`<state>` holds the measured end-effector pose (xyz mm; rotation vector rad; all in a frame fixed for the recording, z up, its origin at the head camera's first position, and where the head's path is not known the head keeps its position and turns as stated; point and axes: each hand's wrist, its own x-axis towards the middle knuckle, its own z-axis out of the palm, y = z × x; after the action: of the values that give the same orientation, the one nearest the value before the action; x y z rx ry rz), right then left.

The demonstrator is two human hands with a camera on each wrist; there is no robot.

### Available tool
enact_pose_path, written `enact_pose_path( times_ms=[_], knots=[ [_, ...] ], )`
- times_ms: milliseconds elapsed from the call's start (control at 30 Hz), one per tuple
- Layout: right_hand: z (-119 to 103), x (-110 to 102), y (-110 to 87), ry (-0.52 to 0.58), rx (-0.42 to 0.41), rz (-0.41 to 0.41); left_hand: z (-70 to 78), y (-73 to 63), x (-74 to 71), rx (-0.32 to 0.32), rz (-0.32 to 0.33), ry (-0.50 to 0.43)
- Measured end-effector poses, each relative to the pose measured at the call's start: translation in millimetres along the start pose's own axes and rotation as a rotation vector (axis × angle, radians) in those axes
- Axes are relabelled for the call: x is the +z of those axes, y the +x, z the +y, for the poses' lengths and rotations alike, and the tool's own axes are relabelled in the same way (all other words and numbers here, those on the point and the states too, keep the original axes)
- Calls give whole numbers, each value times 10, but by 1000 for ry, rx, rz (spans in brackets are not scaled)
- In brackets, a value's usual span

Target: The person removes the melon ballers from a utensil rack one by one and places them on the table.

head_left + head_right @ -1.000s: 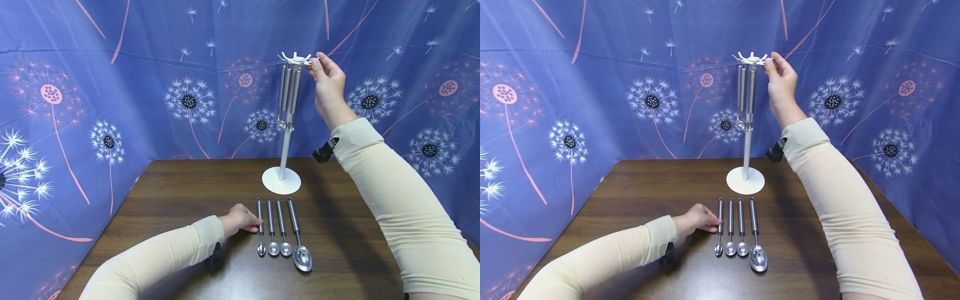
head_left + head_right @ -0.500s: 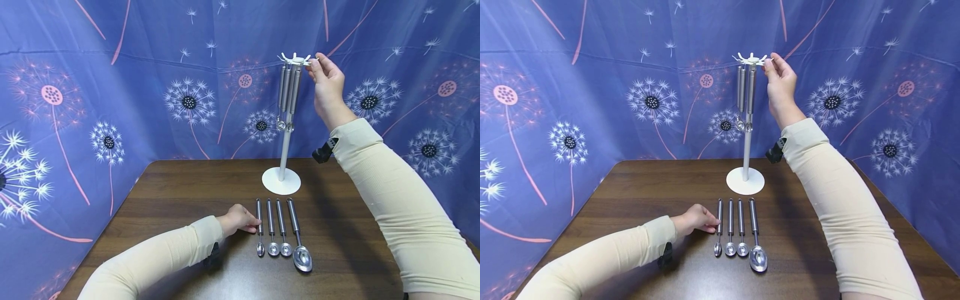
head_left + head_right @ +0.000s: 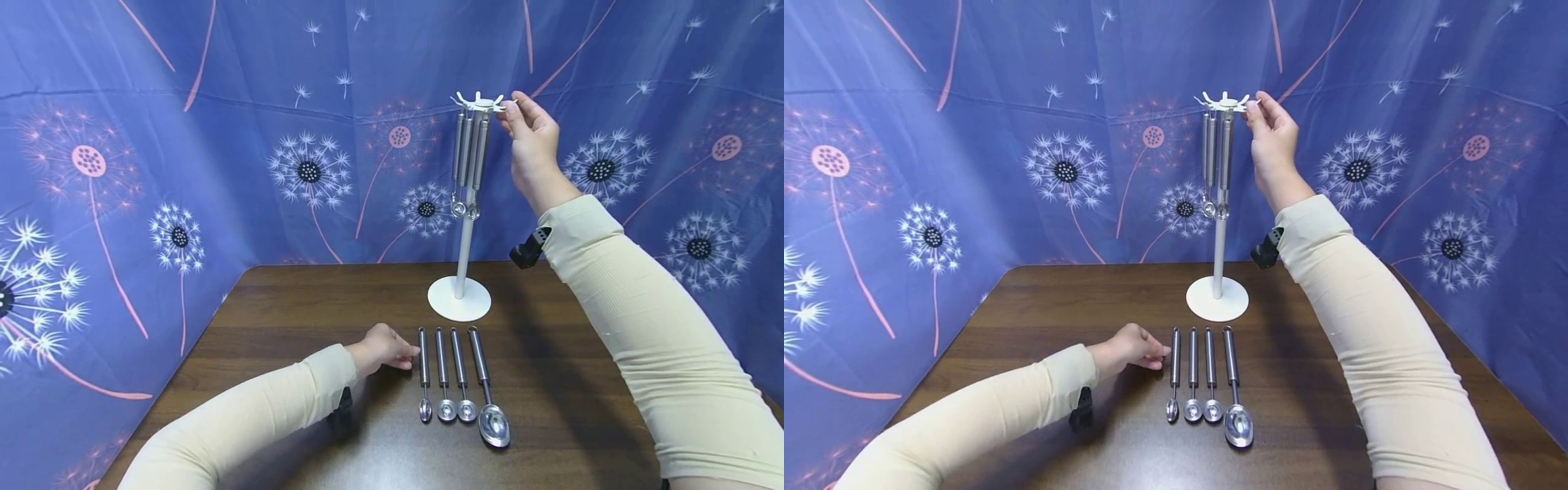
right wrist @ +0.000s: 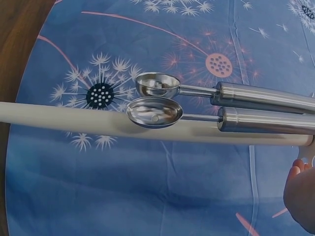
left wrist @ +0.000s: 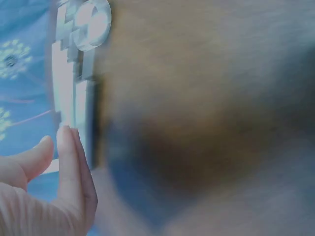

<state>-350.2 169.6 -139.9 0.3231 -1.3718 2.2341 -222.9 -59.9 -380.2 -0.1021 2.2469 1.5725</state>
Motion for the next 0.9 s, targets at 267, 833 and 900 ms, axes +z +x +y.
enact_pose_path(
  times_ms=[267, 833, 900],
  knots=[
    [-11, -8, -5, 0, 19, -21, 493, 67, -173, 79, 4, -69],
    [-42, -13, 11, 13, 41, -28, 1095, 117, -353, 175, -22, -23],
    [-42, -13, 15, 22, 49, -26, 1150, 120, -365, 217, -24, 14]
  ],
)
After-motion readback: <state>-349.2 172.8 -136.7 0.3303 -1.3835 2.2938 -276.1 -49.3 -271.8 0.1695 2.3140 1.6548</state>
